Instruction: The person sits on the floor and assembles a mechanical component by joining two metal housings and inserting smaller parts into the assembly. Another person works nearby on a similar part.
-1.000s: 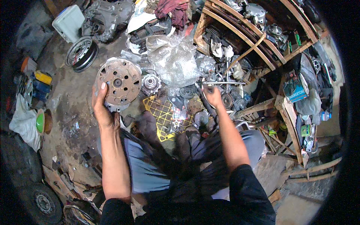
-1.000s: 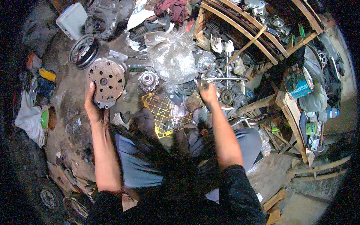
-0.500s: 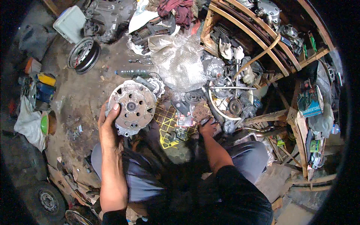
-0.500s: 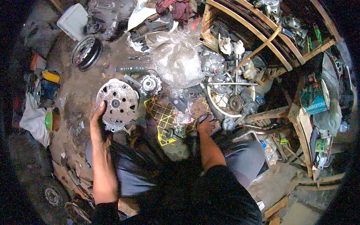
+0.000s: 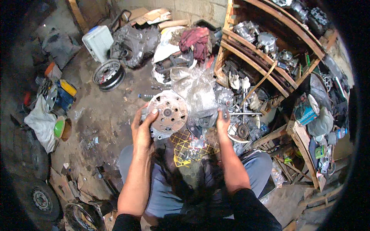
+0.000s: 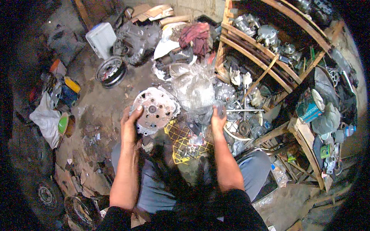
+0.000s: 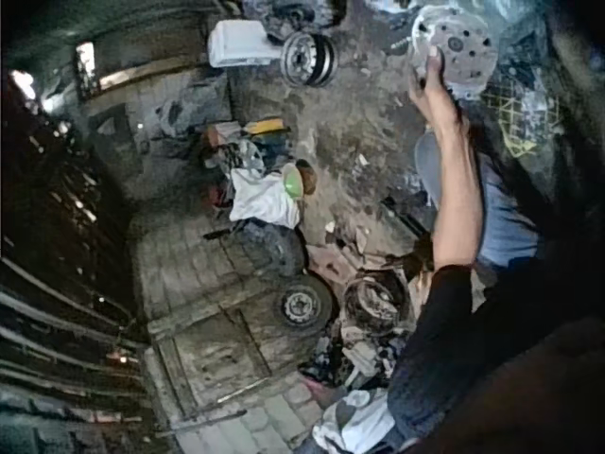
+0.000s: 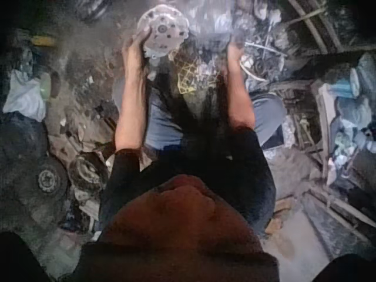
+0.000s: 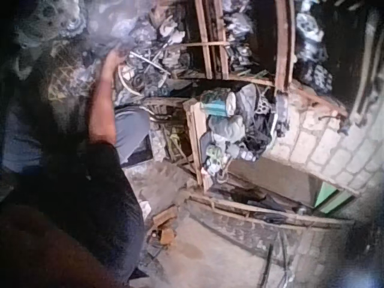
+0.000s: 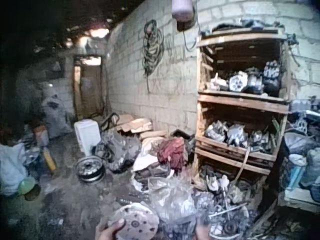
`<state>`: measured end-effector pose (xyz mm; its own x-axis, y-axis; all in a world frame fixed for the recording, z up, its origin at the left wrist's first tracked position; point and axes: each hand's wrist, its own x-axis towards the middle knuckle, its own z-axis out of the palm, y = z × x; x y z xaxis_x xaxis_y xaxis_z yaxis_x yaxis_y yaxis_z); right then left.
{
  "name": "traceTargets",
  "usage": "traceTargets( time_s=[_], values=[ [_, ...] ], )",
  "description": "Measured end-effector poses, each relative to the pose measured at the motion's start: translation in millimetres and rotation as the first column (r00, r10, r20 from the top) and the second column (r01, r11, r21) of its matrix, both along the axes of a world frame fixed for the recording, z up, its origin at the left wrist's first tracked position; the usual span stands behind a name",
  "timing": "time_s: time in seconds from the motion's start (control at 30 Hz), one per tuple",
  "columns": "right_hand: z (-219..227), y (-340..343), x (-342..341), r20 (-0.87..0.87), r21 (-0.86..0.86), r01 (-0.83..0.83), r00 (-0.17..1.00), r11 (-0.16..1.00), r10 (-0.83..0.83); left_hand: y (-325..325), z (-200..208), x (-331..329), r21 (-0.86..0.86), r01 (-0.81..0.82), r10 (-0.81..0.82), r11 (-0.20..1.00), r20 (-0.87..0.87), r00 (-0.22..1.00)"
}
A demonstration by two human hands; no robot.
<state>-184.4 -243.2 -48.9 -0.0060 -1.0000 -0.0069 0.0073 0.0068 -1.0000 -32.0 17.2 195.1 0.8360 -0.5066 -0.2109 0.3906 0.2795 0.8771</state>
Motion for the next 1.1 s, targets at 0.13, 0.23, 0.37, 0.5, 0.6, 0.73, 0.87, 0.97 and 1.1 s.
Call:
traceTargets(
  time_s=[0.13,0.23,0.37,0.5,0.6,0.73,0.87,0.97,1.1],
  values=[
    [184,34,-1,0.668,-0.078,-0.652,0.527,0.754,0.526,17,-1,-12,-0.106,0.007,0.002,0.994,0.077,0.997],
    [264,75,-28,0.786,-0.313,-0.756,0.132,0.574,0.603,17,19,-39,-0.199,0.020,-0.012,0.980,0.043,0.999],
    [281,114,-47,0.777,-0.454,-0.745,-0.064,0.488,0.626,22,32,-63,-0.291,-0.016,0.018,0.957,0.004,1.000],
    [274,140,-48,0.862,-0.458,-0.678,-0.183,0.575,0.472,29,44,-80,-0.344,-0.013,0.022,0.939,0.023,0.999],
    [274,146,-30,0.900,-0.421,-0.642,-0.208,0.640,0.383,26,33,-76,-0.351,-0.019,0.036,0.936,0.040,0.999],
    [266,147,-8,0.890,-0.432,-0.568,-0.140,0.701,0.434,11,19,-69,-0.345,-0.043,0.061,0.937,0.040,0.997],
    [248,129,0,0.921,-0.377,-0.599,-0.164,0.707,0.352,-15,-3,-62,-0.308,-0.041,0.067,0.950,0.073,0.995],
    [240,109,5,0.935,-0.347,-0.494,-0.108,0.797,0.339,-30,-14,-60,-0.313,0.021,0.030,0.950,0.159,0.987],
    [241,88,0,0.941,-0.335,-0.422,-0.101,0.842,0.324,-49,-29,-50,-0.336,0.129,-0.060,0.933,0.208,0.976]
  ],
)
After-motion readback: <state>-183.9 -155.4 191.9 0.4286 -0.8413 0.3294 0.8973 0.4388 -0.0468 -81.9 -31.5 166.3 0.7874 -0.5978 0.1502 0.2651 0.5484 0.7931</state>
